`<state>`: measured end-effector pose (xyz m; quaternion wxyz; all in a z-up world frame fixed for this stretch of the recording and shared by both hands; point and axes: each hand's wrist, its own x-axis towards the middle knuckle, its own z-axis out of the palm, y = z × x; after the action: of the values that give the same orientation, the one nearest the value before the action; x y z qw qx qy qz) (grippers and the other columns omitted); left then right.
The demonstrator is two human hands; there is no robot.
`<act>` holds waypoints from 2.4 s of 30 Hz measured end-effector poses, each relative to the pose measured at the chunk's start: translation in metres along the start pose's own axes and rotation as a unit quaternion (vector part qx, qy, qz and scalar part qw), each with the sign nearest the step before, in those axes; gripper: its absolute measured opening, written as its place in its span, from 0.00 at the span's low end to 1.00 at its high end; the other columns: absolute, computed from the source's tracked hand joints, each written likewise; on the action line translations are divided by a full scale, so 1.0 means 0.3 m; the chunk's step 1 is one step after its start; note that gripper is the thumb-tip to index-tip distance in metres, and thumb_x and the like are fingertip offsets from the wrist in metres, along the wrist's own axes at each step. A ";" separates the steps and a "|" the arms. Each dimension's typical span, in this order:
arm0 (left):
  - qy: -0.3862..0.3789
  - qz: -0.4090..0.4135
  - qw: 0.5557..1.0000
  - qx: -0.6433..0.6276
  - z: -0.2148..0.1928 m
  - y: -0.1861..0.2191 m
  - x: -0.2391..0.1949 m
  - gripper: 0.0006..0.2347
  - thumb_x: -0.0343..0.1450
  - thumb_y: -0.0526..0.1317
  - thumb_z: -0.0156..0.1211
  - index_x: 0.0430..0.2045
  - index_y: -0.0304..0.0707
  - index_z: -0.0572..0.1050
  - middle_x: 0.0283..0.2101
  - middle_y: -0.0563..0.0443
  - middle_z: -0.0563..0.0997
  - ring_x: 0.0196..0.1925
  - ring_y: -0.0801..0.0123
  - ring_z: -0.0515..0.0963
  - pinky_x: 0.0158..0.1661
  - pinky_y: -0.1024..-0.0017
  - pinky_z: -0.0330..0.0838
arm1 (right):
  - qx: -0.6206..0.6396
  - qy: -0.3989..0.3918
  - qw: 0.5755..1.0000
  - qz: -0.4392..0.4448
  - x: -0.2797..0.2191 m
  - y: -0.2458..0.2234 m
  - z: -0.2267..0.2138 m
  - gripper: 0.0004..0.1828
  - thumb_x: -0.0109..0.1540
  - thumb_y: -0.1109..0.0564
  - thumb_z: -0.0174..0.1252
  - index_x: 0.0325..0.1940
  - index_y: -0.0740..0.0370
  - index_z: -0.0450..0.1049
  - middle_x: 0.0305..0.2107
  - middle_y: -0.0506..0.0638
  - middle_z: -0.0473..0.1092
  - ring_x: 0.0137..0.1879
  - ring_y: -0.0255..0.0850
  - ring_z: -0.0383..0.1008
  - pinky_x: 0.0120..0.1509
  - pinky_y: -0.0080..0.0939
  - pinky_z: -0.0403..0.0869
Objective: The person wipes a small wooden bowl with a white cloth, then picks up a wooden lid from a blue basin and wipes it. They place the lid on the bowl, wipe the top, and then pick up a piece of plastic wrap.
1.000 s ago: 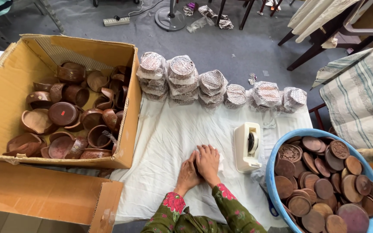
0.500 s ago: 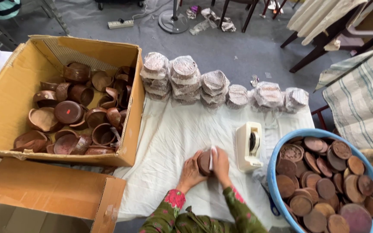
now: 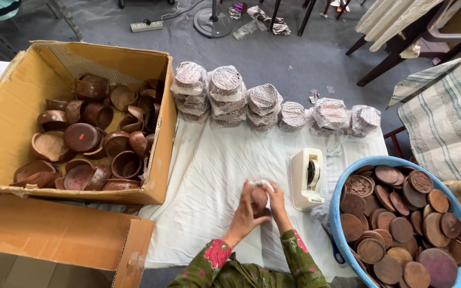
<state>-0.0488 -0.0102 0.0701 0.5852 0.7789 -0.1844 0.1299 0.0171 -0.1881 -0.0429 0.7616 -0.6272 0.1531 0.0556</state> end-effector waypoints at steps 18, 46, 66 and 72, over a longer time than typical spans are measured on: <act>-0.147 -0.162 0.975 -0.037 0.119 -0.273 -0.168 0.21 0.67 0.41 0.67 0.53 0.31 0.72 0.53 0.34 0.80 0.58 0.43 0.76 0.54 0.55 0.72 | -0.548 -0.014 0.793 -0.267 -0.287 -0.354 0.329 0.17 0.65 0.46 0.54 0.52 0.54 0.79 0.49 0.50 0.77 0.58 0.51 0.74 0.61 0.50 0.68; -0.156 -0.052 0.985 0.056 0.122 -0.304 -0.194 0.23 0.68 0.42 0.63 0.57 0.31 0.70 0.61 0.33 0.73 0.62 0.40 0.69 0.61 0.51 0.61 | -0.626 0.031 0.703 -0.335 -0.317 -0.287 0.346 0.22 0.67 0.47 0.51 0.62 0.59 0.72 0.60 0.56 0.68 0.68 0.53 0.65 0.73 0.56 0.60; -0.127 -0.028 0.989 0.069 0.054 -0.205 -0.171 0.22 0.63 0.38 0.71 0.51 0.33 0.76 0.52 0.38 0.81 0.62 0.41 0.73 0.65 0.55 0.62 | -0.029 -0.128 0.987 0.091 -0.091 -0.077 0.030 0.21 0.67 0.45 0.54 0.48 0.66 0.78 0.39 0.48 0.77 0.44 0.34 0.75 0.51 0.36 0.73; -0.019 -0.179 0.982 -0.053 0.110 -0.124 -0.142 0.25 0.64 0.41 0.69 0.55 0.31 0.70 0.53 0.34 0.77 0.59 0.45 0.75 0.58 0.55 0.68 | 0.133 -0.007 0.982 0.135 -0.136 -0.037 0.082 0.26 0.68 0.40 0.49 0.55 0.65 0.76 0.43 0.51 0.78 0.47 0.38 0.77 0.55 0.40 0.74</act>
<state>-0.0711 -0.0268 0.0110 0.6357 0.7697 -0.0592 -0.0018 -0.0145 -0.1620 -0.0160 0.8246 -0.4937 0.2372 0.1414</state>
